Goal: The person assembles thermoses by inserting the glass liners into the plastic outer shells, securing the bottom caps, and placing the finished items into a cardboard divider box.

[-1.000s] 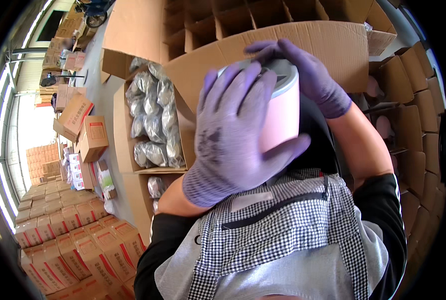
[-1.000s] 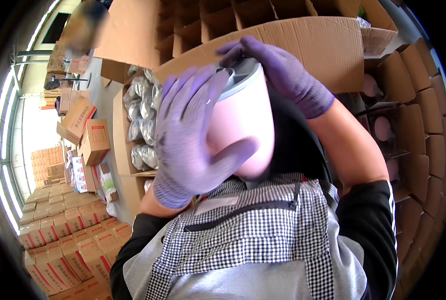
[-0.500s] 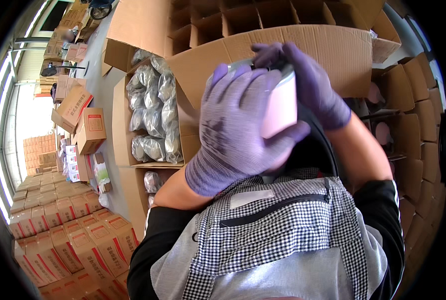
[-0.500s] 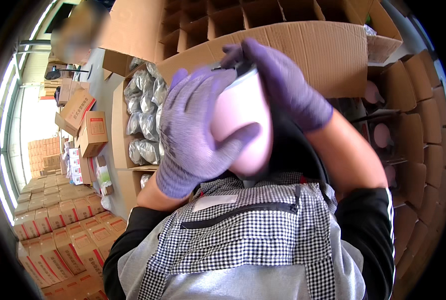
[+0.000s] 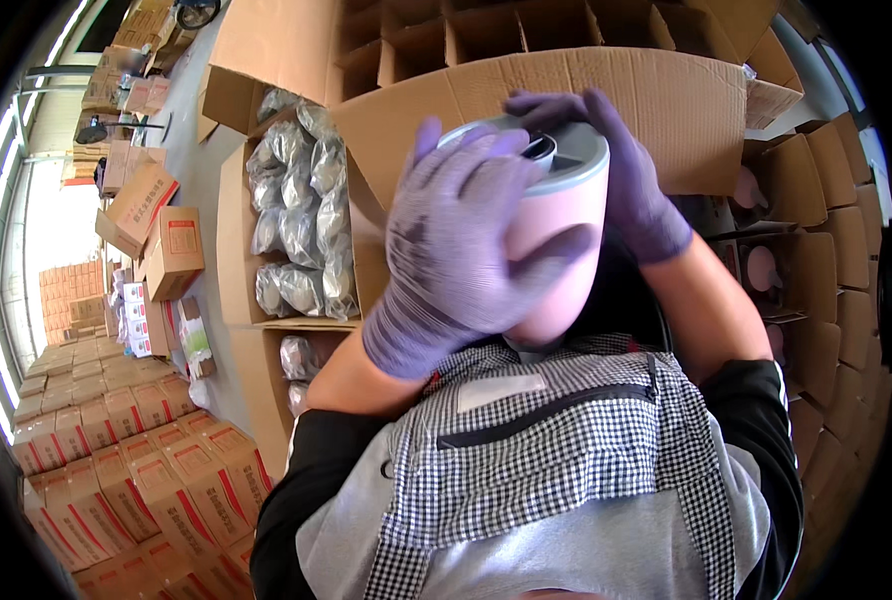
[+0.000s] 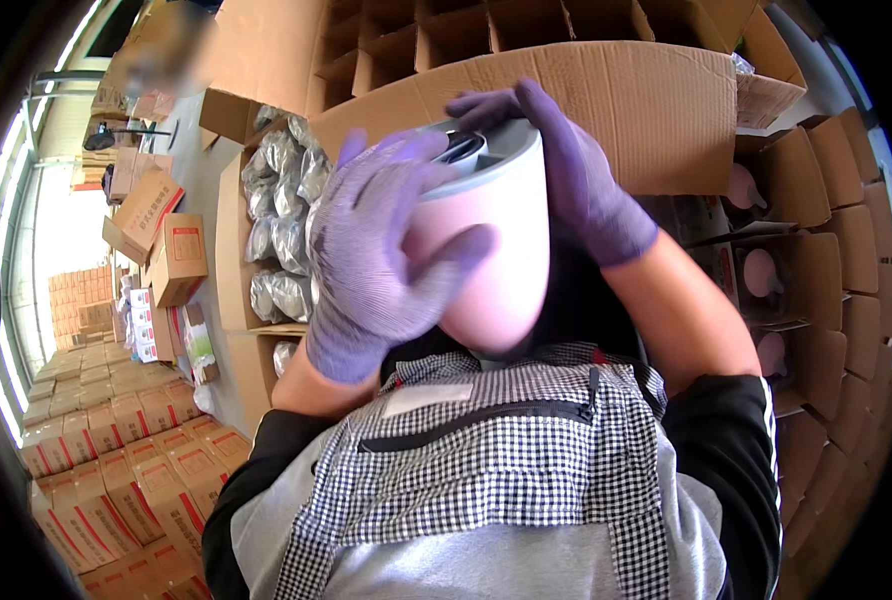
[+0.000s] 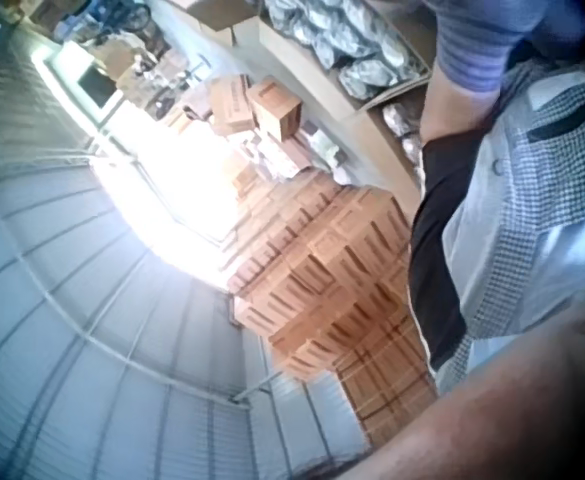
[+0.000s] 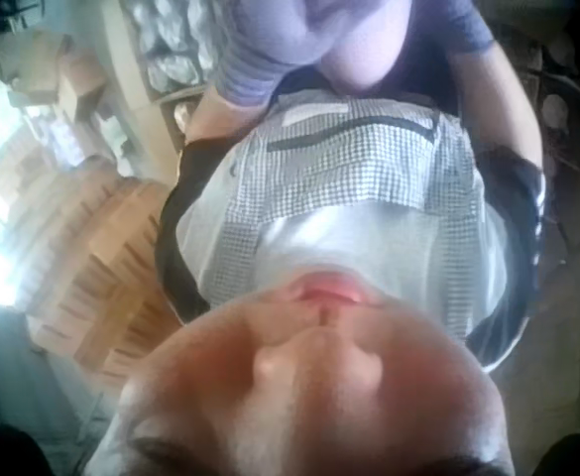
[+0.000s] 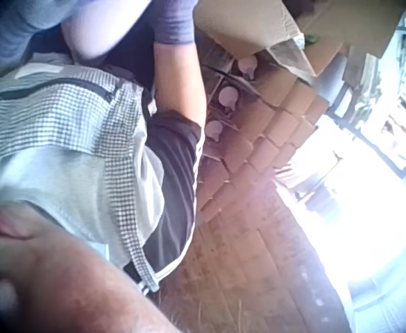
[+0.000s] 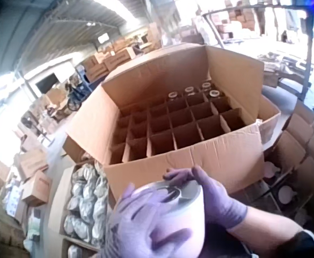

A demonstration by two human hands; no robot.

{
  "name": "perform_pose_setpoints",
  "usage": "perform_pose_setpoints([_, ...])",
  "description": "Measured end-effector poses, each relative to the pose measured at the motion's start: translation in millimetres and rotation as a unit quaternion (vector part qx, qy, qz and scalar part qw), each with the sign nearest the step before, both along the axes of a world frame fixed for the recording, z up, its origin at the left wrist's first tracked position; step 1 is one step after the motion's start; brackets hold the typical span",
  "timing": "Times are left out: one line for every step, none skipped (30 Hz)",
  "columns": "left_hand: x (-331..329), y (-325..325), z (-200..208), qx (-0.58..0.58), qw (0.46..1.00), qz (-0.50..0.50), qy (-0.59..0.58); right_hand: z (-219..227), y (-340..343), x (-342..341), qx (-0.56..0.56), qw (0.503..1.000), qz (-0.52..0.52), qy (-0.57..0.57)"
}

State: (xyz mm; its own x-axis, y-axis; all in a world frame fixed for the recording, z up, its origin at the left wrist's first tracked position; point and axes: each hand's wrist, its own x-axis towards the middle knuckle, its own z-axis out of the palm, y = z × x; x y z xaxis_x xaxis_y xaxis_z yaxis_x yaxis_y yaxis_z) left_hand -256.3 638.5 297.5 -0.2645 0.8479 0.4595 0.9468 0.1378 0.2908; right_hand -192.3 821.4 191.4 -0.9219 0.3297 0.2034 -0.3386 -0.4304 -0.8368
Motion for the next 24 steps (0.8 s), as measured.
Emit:
perform_pose_setpoints([-17.0, -10.9, -15.5, 0.016, 0.999, -0.033, 0.002, 4.4, -3.5, 12.4, 0.152, 0.987, -0.037, 0.029])
perform_pose_setpoints([-39.2, -27.9, -38.8, 0.08, 0.987, -0.1, -0.095, 9.0, -5.6, 25.7, 0.289, 0.951, -0.095, 0.058])
perform_pose_setpoints([-51.3, -34.1, -65.4, 0.152, 0.948, -0.114, -0.254, 32.1, -12.5, 38.6, 0.397, 0.911, -0.088, 0.068])
perform_pose_setpoints([-59.9, -40.0, -89.8, 0.218, 0.879, -0.122, -0.406, 55.4, -18.2, 52.3, 0.494, 0.86, -0.089, 0.088])
perform_pose_setpoints([-61.4, -43.1, -100.0, 0.277, 0.778, -0.128, -0.549, 76.5, -33.5, 61.1, 0.509, 0.854, -0.072, 0.072])
perform_pose_setpoints([-67.1, -35.6, -98.5, 0.261, 0.784, -0.152, -0.543, 74.6, -27.4, 55.3, 0.525, 0.843, -0.087, 0.083])
perform_pose_setpoints([-69.6, -31.5, -94.3, 0.246, 0.79, -0.174, -0.535, 74.7, -15.1, 51.9, 0.521, 0.847, -0.067, 0.082])
perform_pose_setpoints([-62.5, -26.3, -70.6, 0.173, 0.865, -0.079, -0.465, 61.9, -0.2, 42.0, 0.472, 0.87, -0.107, 0.094])
perform_pose_setpoints([-44.3, -20.3, -38.8, 0.127, 0.928, -0.023, -0.351, 41.9, 10.8, 27.0, 0.418, 0.891, -0.144, 0.108])
perform_pose_setpoints([-30.5, -13.8, -13.6, 0.086, 0.969, -0.037, -0.23, 26.1, 24.8, 5.7, 0.488, 0.838, -0.208, 0.129])
perform_pose_setpoints([-16.9, -10.4, 4.6, 0.042, 0.992, -0.049, -0.109, 11.4, 27.9, -7.4, 0.408, 0.886, -0.175, 0.131])
perform_pose_setpoints([2.3, -2.9, 11.4, 0.012, 0.998, -0.018, -0.06, 8.5, 31.1, -10.7, 0.199, 0.979, -0.028, 0.033])
perform_pose_setpoints([18.2, 3.5, 14.5, -0.021, 0.999, 0.023, -0.005, 7.0, 27.7, -12.2, 0.113, 0.993, 0.027, 0.006])
perform_pose_setpoints([18.2, 4.7, 8.4, -0.018, 0.999, 0.048, -0.01, 6.3, 25.1, -12.4, 0.024, 0.997, 0.07, -0.026])
perform_pose_setpoints([5.8, -3.2, -1.4, 0.016, 0.998, 0.007, -0.052, 1.7, 14.9, -7.1, 0.078, 0.997, 0.017, 0.012])
perform_pose_setpoints([-16.4, -20.0, -17.9, 0.05, 0.994, -0.033, -0.096, 17.2, 3.8, 10.8, 0.207, 0.977, -0.016, 0.04])
perform_pose_setpoints([-36.7, -30.9, -38.8, 0.086, 0.984, -0.076, -0.137, 32.5, -6.9, 28.9, 0.337, 0.937, -0.068, 0.065])
perform_pose_setpoints([-52.2, -38.2, -67.9, 0.174, 0.936, -0.143, -0.27, 46.8, -17.6, 46.7, 0.441, 0.884, -0.128, 0.093])
perform_pose_setpoints([-51.6, -36.3, -70.4, 0.184, 0.921, -0.156, -0.306, 60.2, -18.4, 59.2, 0.447, 0.886, -0.094, 0.084])
perform_pose_setpoints([-52.9, -33.0, -68.8, 0.2, 0.905, -0.166, -0.336, 66.8, -17.0, 61.8, 0.467, 0.876, -0.093, 0.077])
perform_pose_setpoints([-51.5, -31.6, -65.4, 0.213, 0.889, -0.174, -0.367, 71.0, -15.1, 64.0, 0.488, 0.865, -0.092, 0.07])
perform_pose_setpoints([-46.4, -34.0, -59.5, 0.187, 0.906, -0.139, -0.354, 72.1, -13.3, 65.2, 0.508, 0.854, -0.089, 0.064])
perform_pose_setpoints([-41.3, -30.2, -44.8, 0.168, 0.921, -0.107, -0.334, 62.6, 0.2, 56.2, 0.461, 0.882, -0.07, 0.073])
perform_pose_setpoints([-37.3, -28.9, -27.7, 0.116, 0.952, -0.068, -0.274, 44.2, 10.3, 42.5, 0.491, 0.854, -0.136, 0.104])
